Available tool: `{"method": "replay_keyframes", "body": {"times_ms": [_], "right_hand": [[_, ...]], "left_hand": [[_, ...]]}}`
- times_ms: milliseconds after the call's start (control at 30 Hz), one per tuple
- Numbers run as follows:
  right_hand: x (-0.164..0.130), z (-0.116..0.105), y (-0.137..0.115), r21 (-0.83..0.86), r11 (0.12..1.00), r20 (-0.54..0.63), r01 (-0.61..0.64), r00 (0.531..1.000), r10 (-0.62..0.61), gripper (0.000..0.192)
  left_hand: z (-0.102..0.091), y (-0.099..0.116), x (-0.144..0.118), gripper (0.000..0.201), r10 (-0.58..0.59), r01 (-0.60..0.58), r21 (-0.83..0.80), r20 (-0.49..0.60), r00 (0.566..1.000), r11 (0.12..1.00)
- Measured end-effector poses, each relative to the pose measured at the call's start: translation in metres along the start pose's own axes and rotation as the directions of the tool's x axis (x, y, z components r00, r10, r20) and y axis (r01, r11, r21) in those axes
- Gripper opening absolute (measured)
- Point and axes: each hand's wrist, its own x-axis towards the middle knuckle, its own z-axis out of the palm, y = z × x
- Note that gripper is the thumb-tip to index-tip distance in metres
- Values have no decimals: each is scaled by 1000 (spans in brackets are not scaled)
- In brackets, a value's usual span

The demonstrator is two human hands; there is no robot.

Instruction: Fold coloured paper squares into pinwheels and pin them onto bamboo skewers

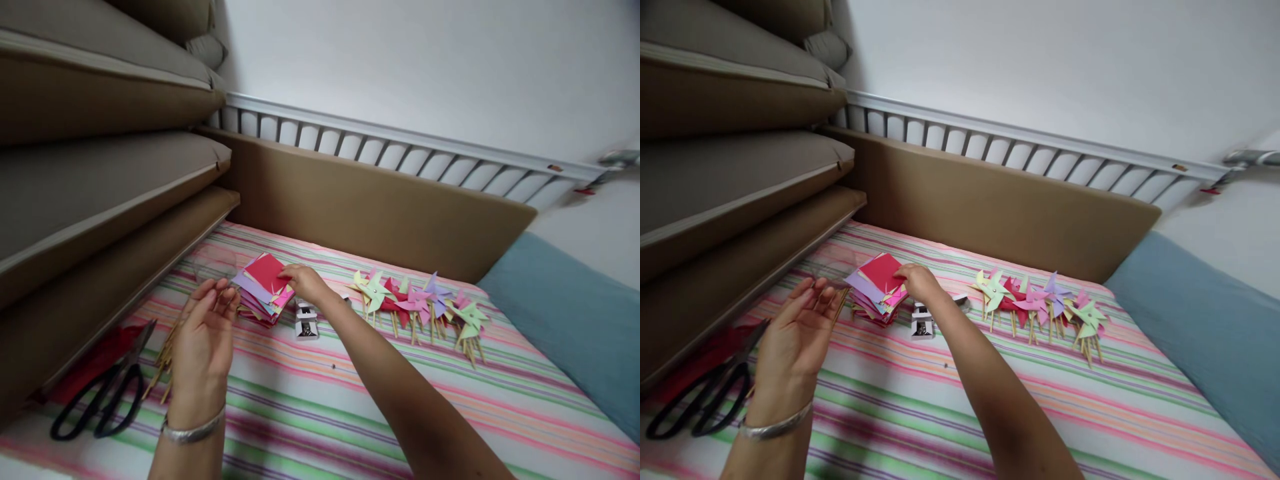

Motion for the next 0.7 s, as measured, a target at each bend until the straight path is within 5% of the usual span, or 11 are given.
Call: {"method": "replay_keyframes", "body": {"times_ms": [333, 700], "right_hand": [[5, -9, -8, -76, 996, 85, 52, 995, -46, 22], [5, -4, -17, -71, 993, 180, 95, 980, -80, 41]], "left_hand": [[-2, -1, 0, 17, 16, -16, 14, 7, 1000, 1000], [-1, -1, 1, 17, 13, -13, -1, 2, 1000, 1000]]}}
